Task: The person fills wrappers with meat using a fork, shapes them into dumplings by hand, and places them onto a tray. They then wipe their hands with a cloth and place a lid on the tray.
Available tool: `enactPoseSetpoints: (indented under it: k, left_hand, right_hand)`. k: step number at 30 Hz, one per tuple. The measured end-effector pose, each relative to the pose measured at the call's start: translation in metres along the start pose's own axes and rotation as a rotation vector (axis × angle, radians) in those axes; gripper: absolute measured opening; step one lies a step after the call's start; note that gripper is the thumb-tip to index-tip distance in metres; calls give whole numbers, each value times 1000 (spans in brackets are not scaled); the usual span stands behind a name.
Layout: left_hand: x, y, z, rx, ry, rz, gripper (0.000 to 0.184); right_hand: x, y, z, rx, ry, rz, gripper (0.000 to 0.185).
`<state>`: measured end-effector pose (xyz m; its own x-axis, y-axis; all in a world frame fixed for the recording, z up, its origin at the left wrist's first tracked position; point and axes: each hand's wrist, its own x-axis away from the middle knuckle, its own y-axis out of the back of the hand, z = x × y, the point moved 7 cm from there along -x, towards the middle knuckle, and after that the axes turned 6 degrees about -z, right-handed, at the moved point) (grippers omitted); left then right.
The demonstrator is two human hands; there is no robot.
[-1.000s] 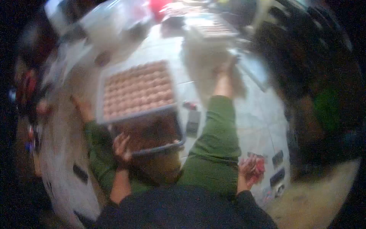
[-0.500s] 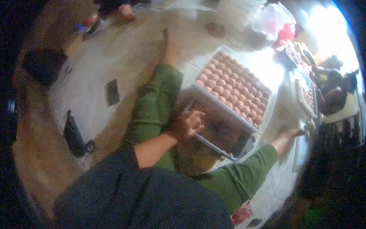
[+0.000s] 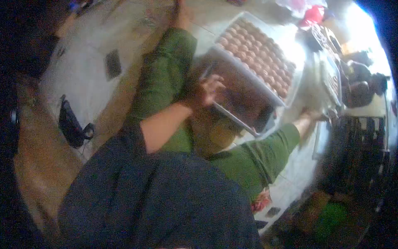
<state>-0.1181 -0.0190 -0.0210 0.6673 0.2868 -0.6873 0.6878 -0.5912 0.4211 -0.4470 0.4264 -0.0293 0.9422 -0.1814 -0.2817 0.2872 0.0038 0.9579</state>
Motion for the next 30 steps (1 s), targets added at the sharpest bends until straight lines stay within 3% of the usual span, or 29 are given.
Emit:
enactPoseSetpoints:
  k: [3,7,9,11,15,16,18,24,30]
  left_hand:
    - [-9,22,-7,40,-29,-144,17]
    - [-12,51,36,116,172,-397,18]
    - [-16,70,51,-109,121,-447,17]
    - [-14,77,61,25,246,-505,15]
    - [-5,62,83,352,403,-464,13]
    - [-4,58,86,363,341,-483,23]
    - [-3,56,84,362,358,-439,28]
    - [-8,65,70,299,329,-282,28]
    - [10,102,79,234,348,-242,32]
  right_hand:
    - [-4,14,15,-31,31,0,57]
    - [-27,12,23,-60,82,-9,57]
    - [-35,13,35,-68,105,-11,56]
    - [-44,14,41,-76,121,-22,56]
    - [-40,18,50,-104,158,-49,56]
    - [-38,18,49,-111,170,-55,55]
    - [-33,24,54,-162,202,-100,55]
    - [85,59,-1,-402,309,-294,54]
    - [242,17,-116,-149,58,-147,53]
